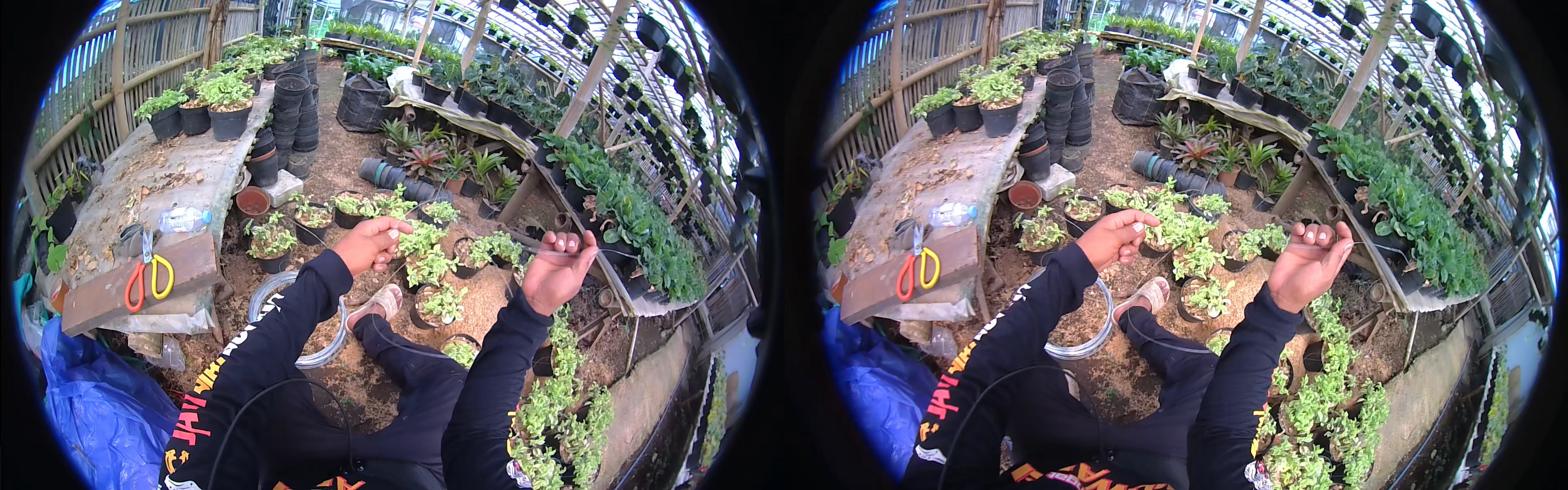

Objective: The person picks up a coil of thin wire and a pair of scissors, then sits on the ground. They uncoil the wire, cut a length, and repeatedly twist and bend the wire with both hands, forming small loops and shapes. The person handles the wire continuously, occasionally adjusting their grip and the wire's orientation.

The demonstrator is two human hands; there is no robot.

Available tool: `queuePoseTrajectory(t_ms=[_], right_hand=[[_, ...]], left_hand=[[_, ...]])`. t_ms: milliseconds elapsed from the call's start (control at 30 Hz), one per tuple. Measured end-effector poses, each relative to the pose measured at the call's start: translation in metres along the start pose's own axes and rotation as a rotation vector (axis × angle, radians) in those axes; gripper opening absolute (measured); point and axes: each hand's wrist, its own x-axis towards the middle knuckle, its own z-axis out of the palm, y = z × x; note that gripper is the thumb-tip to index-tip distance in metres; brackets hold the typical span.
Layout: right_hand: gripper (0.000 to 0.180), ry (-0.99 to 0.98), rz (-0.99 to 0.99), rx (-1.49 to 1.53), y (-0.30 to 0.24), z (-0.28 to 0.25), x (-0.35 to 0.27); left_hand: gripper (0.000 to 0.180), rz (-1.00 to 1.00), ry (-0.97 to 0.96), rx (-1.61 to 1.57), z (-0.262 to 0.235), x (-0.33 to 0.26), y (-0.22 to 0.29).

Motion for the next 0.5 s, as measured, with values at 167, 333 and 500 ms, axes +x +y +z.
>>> queuePoseTrajectory(t_ms=[167,333,500], right_hand=[[0.037,0.196,0.025,-0.118,-0.002,-0.023,-0.022],[0.036,0.102,0.256,-0.078,0.010,-0.005,-0.071],[0.030,-0.019,0.543,-0.016,0.040,0.054,-0.131]], left_hand=[[0.042,0.041,-0.065,-0.065,-0.003,-0.020,0.030],[0.043,0.090,0.023,-0.059,-0.003,-0.032,0.046],[0.032,0.240,0.110,0.530,0.006,-0.034,0.034]])
